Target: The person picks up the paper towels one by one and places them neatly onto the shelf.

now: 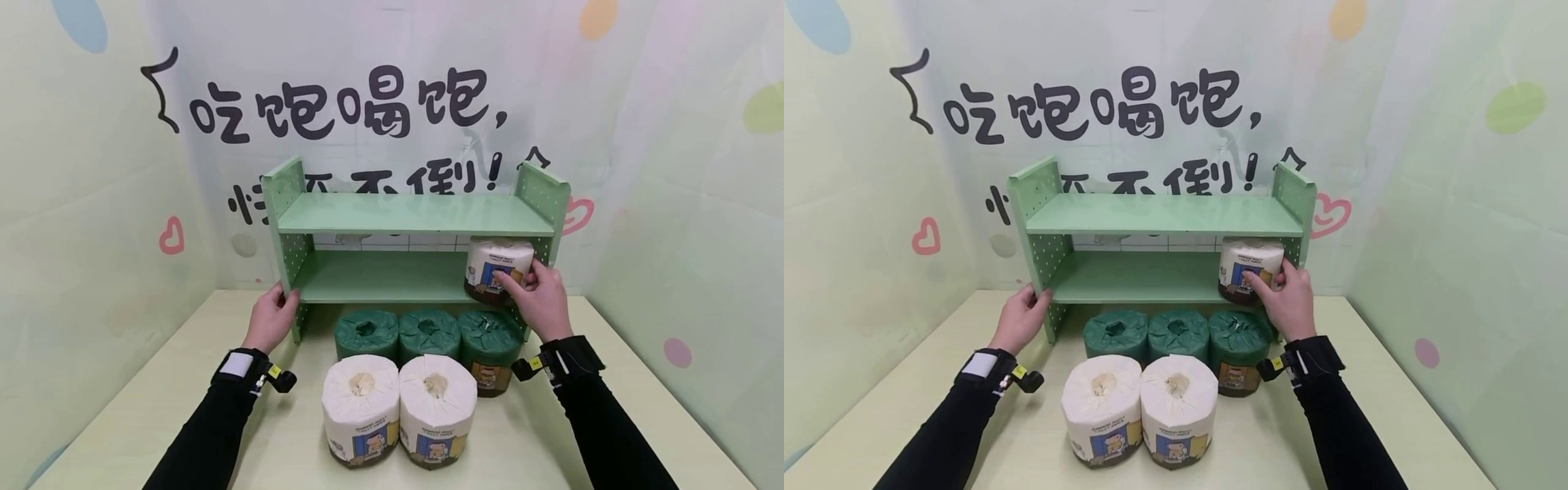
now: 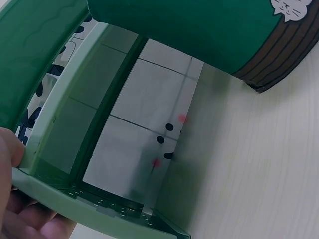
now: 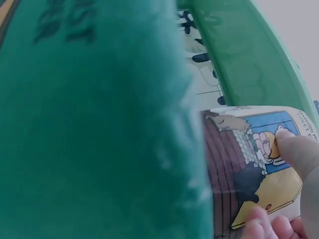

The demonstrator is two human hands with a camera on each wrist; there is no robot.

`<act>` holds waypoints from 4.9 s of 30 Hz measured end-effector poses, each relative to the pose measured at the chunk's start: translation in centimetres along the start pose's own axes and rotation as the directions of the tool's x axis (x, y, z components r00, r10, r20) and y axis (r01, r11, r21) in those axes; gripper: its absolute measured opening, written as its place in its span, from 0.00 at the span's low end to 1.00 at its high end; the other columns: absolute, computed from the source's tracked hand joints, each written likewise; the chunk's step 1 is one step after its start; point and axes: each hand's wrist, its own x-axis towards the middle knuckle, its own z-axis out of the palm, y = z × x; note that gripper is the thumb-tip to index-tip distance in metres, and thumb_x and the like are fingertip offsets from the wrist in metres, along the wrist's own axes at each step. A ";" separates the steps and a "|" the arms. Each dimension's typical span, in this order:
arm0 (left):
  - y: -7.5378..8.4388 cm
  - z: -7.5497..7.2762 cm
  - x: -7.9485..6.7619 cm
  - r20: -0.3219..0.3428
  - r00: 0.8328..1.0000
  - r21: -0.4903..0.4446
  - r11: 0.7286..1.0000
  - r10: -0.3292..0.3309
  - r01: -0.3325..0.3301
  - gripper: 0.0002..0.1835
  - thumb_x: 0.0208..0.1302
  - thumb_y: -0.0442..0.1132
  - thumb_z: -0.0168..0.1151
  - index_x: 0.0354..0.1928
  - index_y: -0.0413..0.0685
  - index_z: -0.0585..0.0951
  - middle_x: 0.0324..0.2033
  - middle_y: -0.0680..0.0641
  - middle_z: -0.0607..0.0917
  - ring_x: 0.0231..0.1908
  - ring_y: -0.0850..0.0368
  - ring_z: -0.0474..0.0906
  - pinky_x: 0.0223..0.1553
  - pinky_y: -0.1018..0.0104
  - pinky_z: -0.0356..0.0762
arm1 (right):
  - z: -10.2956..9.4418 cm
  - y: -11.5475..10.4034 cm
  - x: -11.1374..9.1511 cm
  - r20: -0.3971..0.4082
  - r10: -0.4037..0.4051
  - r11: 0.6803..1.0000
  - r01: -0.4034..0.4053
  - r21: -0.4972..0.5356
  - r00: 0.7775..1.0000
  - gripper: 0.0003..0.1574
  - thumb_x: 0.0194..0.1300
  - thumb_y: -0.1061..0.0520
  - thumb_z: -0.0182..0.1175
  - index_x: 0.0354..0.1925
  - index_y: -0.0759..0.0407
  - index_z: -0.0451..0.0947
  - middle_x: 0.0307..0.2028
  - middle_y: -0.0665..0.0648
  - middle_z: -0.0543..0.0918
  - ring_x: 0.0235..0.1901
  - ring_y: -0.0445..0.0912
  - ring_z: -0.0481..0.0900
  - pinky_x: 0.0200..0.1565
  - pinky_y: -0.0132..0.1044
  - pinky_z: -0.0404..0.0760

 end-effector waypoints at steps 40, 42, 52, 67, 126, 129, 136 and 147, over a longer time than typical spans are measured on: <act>-0.3 0.2 0.0 -0.006 1.000 -0.012 1.000 0.018 -0.018 0.13 0.78 0.45 0.50 0.43 0.41 0.76 0.22 0.45 0.71 0.21 0.53 0.67 0.16 0.67 0.66 | 0.1 0.2 -0.4 0.276 0.002 0.970 -0.069 0.232 0.961 0.25 0.73 0.59 0.58 0.66 0.55 0.72 0.56 0.59 0.78 0.53 0.49 0.75 0.53 0.54 0.76; -0.4 0.2 0.0 -0.004 1.000 -0.015 1.000 0.018 -0.018 0.14 0.78 0.45 0.50 0.44 0.41 0.76 0.23 0.45 0.71 0.21 0.52 0.67 0.16 0.67 0.67 | 0.1 0.2 -0.4 0.278 0.004 0.970 -0.071 0.230 0.961 0.25 0.73 0.60 0.58 0.66 0.57 0.71 0.57 0.60 0.78 0.53 0.50 0.75 0.53 0.55 0.76; -0.2 0.1 -0.2 0.001 1.000 -0.022 1.000 0.006 -0.006 0.14 0.78 0.45 0.49 0.46 0.40 0.77 0.24 0.44 0.72 0.22 0.52 0.68 0.17 0.67 0.68 | -0.1 0.2 -0.5 0.293 -0.006 0.975 -0.060 0.215 0.956 0.26 0.73 0.58 0.59 0.67 0.59 0.70 0.58 0.60 0.77 0.54 0.51 0.74 0.55 0.56 0.74; 0.1 0.1 -0.2 -0.011 1.000 -0.007 1.000 0.006 -0.006 0.14 0.78 0.45 0.50 0.41 0.41 0.76 0.21 0.47 0.69 0.19 0.57 0.66 0.16 0.70 0.65 | -2.7 -2.3 -2.7 0.312 -0.055 0.956 -0.040 0.289 0.948 0.32 0.73 0.46 0.60 0.67 0.61 0.68 0.59 0.60 0.75 0.54 0.44 0.73 0.49 0.23 0.74; -0.2 0.0 -0.1 -0.011 1.000 -0.019 1.000 0.002 -0.002 0.15 0.78 0.47 0.49 0.45 0.42 0.76 0.23 0.44 0.72 0.22 0.52 0.68 0.17 0.67 0.68 | 2.7 -2.6 -15.5 0.731 -0.111 0.891 -0.258 0.373 0.673 0.62 0.53 0.53 0.78 0.73 0.52 0.48 0.66 0.50 0.63 0.63 0.45 0.61 0.63 0.61 0.58; -0.2 0.0 -0.1 -0.012 1.000 -0.021 1.000 0.002 -0.003 0.15 0.78 0.47 0.49 0.45 0.41 0.77 0.23 0.44 0.72 0.22 0.52 0.69 0.18 0.67 0.69 | 2.9 -2.5 -15.7 0.726 -0.097 0.899 -0.253 0.357 0.681 0.63 0.51 0.52 0.79 0.72 0.51 0.48 0.65 0.50 0.63 0.63 0.45 0.61 0.63 0.63 0.56; -0.2 -0.1 -0.1 -0.010 1.000 -0.016 1.000 0.000 0.000 0.16 0.78 0.47 0.49 0.48 0.41 0.77 0.24 0.45 0.72 0.22 0.52 0.68 0.18 0.67 0.68 | 3.0 -2.5 -15.7 0.725 -0.106 0.898 -0.248 0.364 0.680 0.62 0.51 0.52 0.79 0.72 0.48 0.50 0.64 0.51 0.62 0.62 0.46 0.62 0.63 0.63 0.53; -0.2 0.0 -0.1 -0.008 1.000 -0.008 1.000 0.004 -0.004 0.17 0.78 0.47 0.49 0.49 0.40 0.77 0.24 0.44 0.73 0.23 0.52 0.68 0.18 0.66 0.69 | 2.6 -2.6 -15.8 0.747 -0.070 0.889 -0.299 0.348 0.661 0.61 0.49 0.54 0.80 0.70 0.49 0.51 0.61 0.55 0.62 0.58 0.49 0.66 0.59 0.57 0.62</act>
